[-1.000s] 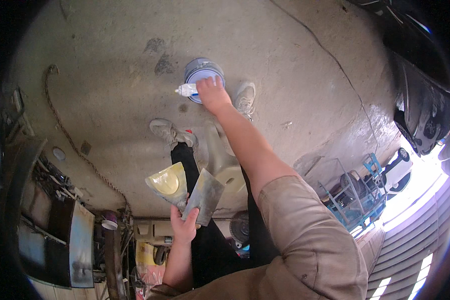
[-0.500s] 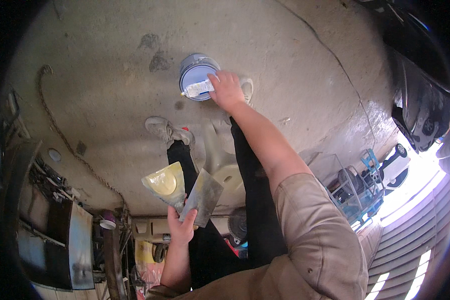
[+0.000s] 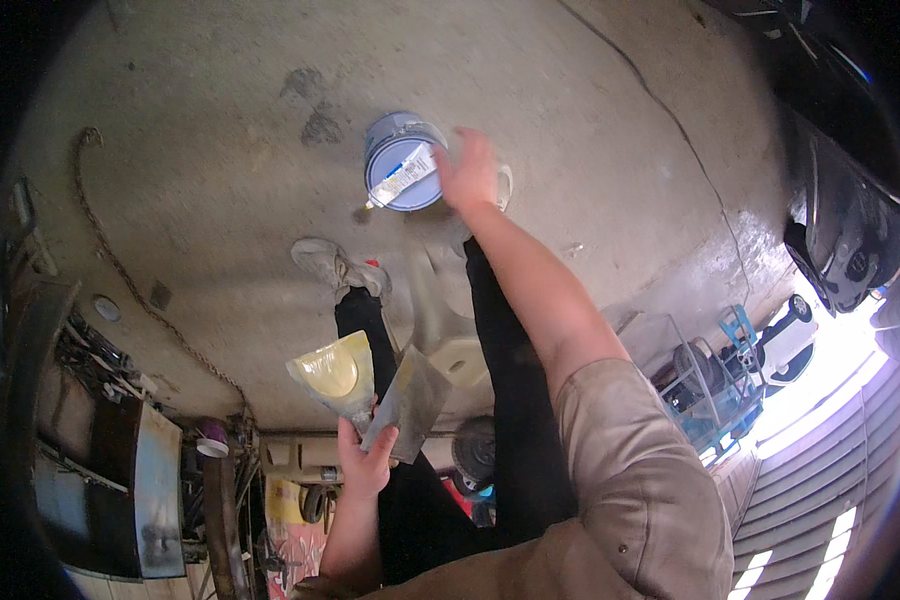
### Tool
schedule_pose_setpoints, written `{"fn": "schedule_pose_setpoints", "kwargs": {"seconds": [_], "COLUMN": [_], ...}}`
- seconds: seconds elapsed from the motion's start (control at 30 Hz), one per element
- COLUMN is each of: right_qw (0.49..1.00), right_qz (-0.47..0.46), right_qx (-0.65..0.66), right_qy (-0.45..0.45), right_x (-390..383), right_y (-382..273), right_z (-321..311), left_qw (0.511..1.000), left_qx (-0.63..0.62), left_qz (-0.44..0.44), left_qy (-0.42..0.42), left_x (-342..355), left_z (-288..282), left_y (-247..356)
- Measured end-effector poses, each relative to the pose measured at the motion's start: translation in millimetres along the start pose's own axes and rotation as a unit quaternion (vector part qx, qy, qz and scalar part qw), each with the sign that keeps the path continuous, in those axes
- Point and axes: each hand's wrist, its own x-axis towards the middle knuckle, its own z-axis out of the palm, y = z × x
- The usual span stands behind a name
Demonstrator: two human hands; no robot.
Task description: The person scoops body filler from a container onto a spreader and applies it to a damaged area on the side of a black car in a garage. They repeatedly smooth and level the filler along the panel using a metal spreader.
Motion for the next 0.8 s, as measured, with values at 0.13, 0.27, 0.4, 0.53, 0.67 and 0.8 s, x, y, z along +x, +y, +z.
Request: {"fn": "schedule_pose_setpoints", "kwargs": {"seconds": [0.13,0.27,0.4,0.53,0.67,0.8], "right_qw": [0.903,0.741,0.81,0.929,0.949,0.868], "right_qz": [0.331,0.418,0.394,0.263,0.175,0.225], "right_qx": [0.255,0.471,0.398,0.226,0.214,0.342], "right_qy": [-0.104,-0.233,-0.172,-0.128,-0.148,-0.28], "right_x": [35,45,39,25,5,-1], "right_y": [40,80,82,45,1,-35], "right_z": [31,58,46,6,-20,-20], "left_qw": [1.0,0.999,1.0,0.999,0.999,1.0], "left_qx": [-0.001,-0.033,0.006,-0.026,-0.02,-0.004], "left_qz": [-0.005,-0.012,-0.015,-0.036,-0.038,0.005], "left_qy": [0.005,0.0,0.005,0.001,-0.002,-0.005], "left_x": [8,15,16,12,6,-3], "left_z": [-2,-3,-1,2,5,9], "left_y": [-2,-7,-7,1,9,18]}}
